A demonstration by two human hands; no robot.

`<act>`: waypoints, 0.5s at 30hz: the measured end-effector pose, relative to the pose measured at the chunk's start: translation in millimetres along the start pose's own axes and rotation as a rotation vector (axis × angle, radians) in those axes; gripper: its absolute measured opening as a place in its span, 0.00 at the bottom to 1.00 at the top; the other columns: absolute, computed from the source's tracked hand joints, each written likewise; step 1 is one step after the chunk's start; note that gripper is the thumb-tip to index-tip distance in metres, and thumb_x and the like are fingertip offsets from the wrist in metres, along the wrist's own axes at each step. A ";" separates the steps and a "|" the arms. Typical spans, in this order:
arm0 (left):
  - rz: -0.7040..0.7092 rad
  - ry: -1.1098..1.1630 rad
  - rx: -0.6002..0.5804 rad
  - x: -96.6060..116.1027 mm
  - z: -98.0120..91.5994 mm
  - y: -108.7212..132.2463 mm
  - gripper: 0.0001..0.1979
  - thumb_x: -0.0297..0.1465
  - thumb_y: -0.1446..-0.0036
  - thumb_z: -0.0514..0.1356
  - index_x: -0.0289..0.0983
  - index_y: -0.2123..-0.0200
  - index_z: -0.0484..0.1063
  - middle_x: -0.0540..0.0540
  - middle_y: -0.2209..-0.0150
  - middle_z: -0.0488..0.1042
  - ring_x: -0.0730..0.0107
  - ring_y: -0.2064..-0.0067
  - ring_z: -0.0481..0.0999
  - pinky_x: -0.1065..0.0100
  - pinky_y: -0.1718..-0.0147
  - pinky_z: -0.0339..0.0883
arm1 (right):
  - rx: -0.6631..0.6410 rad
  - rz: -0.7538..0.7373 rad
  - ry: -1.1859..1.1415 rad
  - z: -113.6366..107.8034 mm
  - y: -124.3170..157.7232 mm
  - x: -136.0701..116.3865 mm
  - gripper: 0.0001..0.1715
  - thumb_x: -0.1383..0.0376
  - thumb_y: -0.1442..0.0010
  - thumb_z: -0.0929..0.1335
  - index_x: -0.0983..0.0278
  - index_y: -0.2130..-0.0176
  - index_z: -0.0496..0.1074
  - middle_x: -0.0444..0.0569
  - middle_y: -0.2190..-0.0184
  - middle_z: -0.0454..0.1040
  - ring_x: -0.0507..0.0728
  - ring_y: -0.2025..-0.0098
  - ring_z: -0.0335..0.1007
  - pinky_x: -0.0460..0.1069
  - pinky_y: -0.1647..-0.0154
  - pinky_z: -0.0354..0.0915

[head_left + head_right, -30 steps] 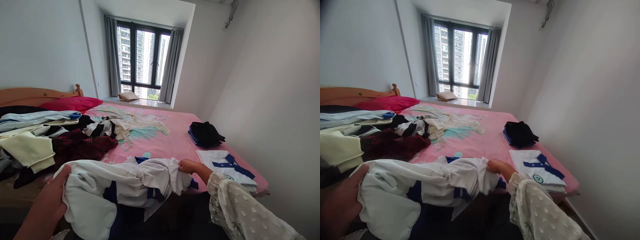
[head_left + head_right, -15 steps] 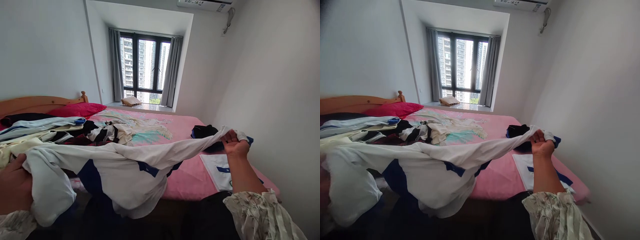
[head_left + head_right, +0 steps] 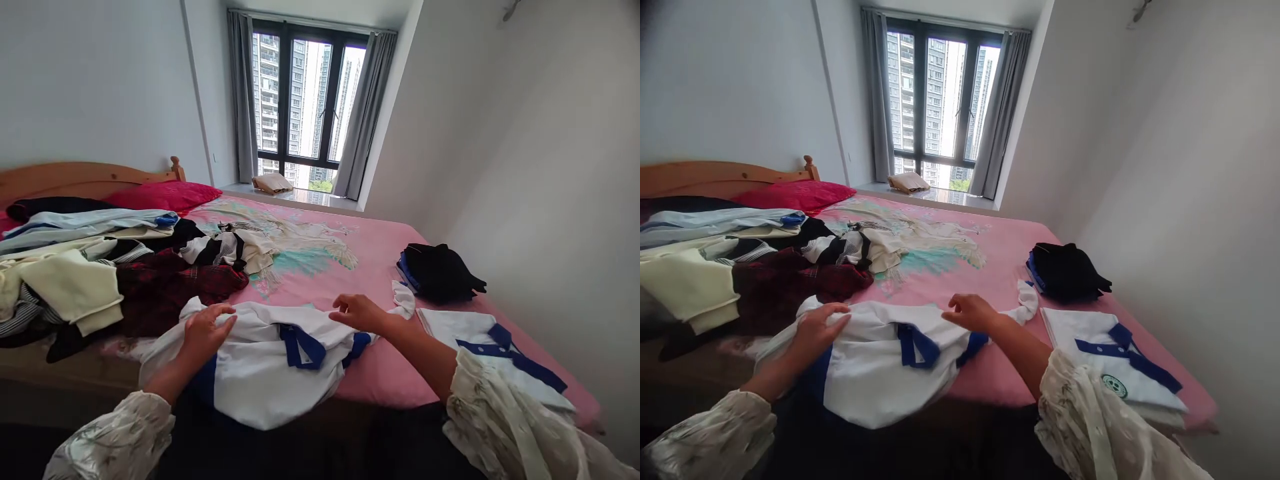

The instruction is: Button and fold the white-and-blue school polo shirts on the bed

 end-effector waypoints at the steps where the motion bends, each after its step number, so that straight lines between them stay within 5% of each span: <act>1: 0.084 0.034 -0.103 13.5 13.0 7.7 0.13 0.40 0.45 0.54 0.41 0.65 0.74 0.47 0.58 0.77 0.61 0.53 0.73 0.60 0.47 0.58 | -0.062 -0.118 0.168 20.8 -0.1 -14.9 0.24 0.51 0.54 0.73 0.61 0.61 0.73 0.48 0.67 0.75 0.58 0.62 0.70 0.51 0.57 0.63; 4: 0.190 0.030 -0.287 46.6 43.1 23.9 0.11 0.37 0.45 0.55 0.41 0.63 0.75 0.46 0.57 0.77 0.61 0.53 0.72 0.60 0.49 0.59 | -0.166 -0.200 0.408 68.1 -1.4 -38.1 0.35 0.49 0.60 0.74 0.63 0.55 0.70 0.55 0.58 0.74 0.65 0.56 0.69 0.56 0.55 0.62; 6: 0.137 -0.063 -0.294 58.1 54.0 25.9 0.12 0.34 0.47 0.57 0.41 0.59 0.74 0.44 0.54 0.76 0.58 0.50 0.71 0.58 0.51 0.58 | -0.206 -0.089 0.379 82.2 -9.3 -37.1 0.26 0.58 0.61 0.75 0.65 0.61 0.71 0.57 0.59 0.74 0.67 0.55 0.69 0.57 0.53 0.60; 10: 0.061 -0.162 -0.325 60.6 58.9 21.3 0.10 0.31 0.47 0.56 0.40 0.63 0.75 0.42 0.61 0.76 0.55 0.54 0.71 0.57 0.55 0.58 | -0.209 0.047 0.168 75.7 -41.7 -20.1 0.02 0.67 0.50 0.66 0.64 0.72 0.69 0.51 0.68 0.75 0.59 0.60 0.70 0.51 0.59 0.63; 15: 0.291 0.088 -0.218 50.3 44.7 34.6 0.06 0.30 0.45 0.55 0.41 0.70 0.72 0.44 0.59 0.76 0.59 0.52 0.70 0.58 0.51 0.57 | -0.097 0.171 -0.234 49.5 -71.0 4.8 0.15 0.60 0.40 0.56 0.64 0.68 0.67 0.45 0.77 0.68 0.52 0.75 0.65 0.45 0.77 0.61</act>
Point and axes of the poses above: each hand's wrist, its own y-axis away from the middle knuckle, its own z-axis out of the palm, x = y × z, the point moved 2 cm from there along -y, towards the middle knuckle
